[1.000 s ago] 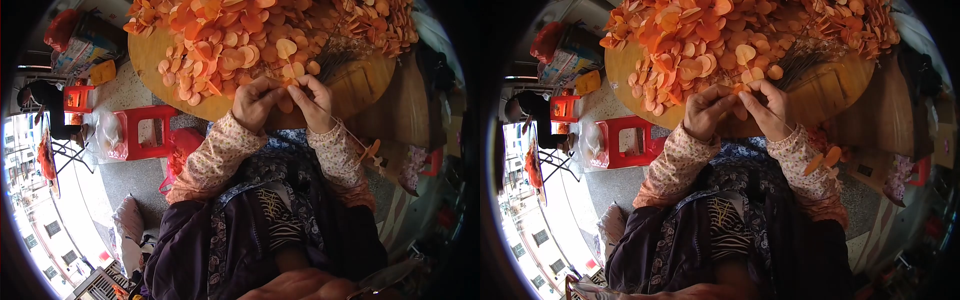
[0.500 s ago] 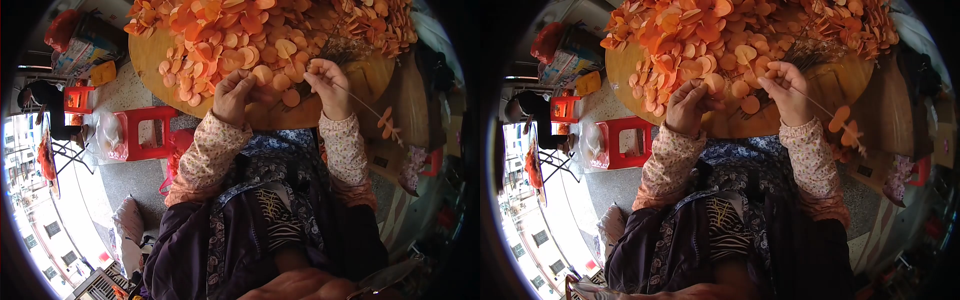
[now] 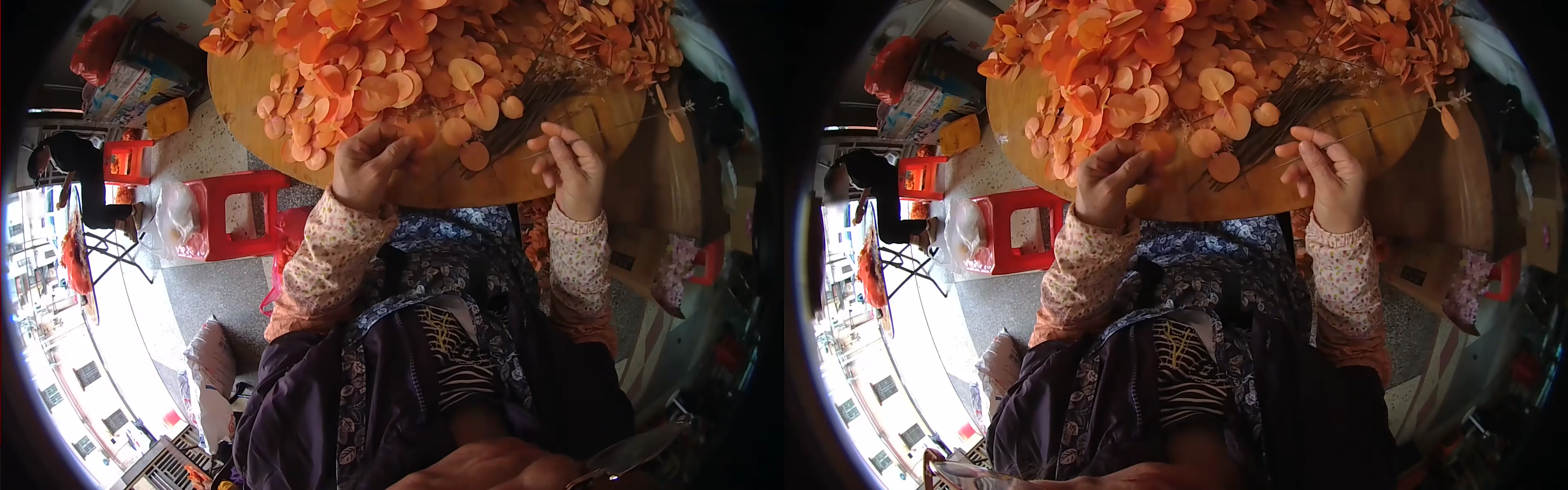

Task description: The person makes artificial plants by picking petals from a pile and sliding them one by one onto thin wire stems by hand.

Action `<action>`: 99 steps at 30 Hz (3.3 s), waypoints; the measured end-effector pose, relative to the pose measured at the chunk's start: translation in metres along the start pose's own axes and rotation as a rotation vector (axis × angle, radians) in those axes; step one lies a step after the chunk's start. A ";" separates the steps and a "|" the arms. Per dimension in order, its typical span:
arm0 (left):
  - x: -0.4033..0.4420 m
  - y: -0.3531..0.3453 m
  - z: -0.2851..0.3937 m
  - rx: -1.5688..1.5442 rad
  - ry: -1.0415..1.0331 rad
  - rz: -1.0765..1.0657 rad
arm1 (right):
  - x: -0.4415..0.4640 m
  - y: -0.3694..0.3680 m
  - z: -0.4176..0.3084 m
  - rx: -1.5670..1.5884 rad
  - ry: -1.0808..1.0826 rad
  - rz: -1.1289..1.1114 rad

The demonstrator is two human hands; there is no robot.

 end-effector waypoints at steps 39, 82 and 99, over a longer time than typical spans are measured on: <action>0.014 -0.067 0.001 0.541 -0.004 -0.276 | -0.020 -0.063 -0.039 -0.144 0.415 -0.025; -0.028 -0.093 0.015 0.849 -0.446 -0.302 | -0.030 -0.072 0.022 0.383 -0.129 -0.139; -0.042 -0.068 0.033 1.189 -0.629 -0.292 | -0.006 0.029 0.023 0.686 -0.203 0.071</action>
Point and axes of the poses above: each hand's wrist, its own x-axis towards the middle knuckle, its own y-axis out of the back of the hand, z = x × y, the point moved 9 cm from there along x, towards the middle knuckle, and after that the axes turned 1 degree about y, right-handed, at the moved point
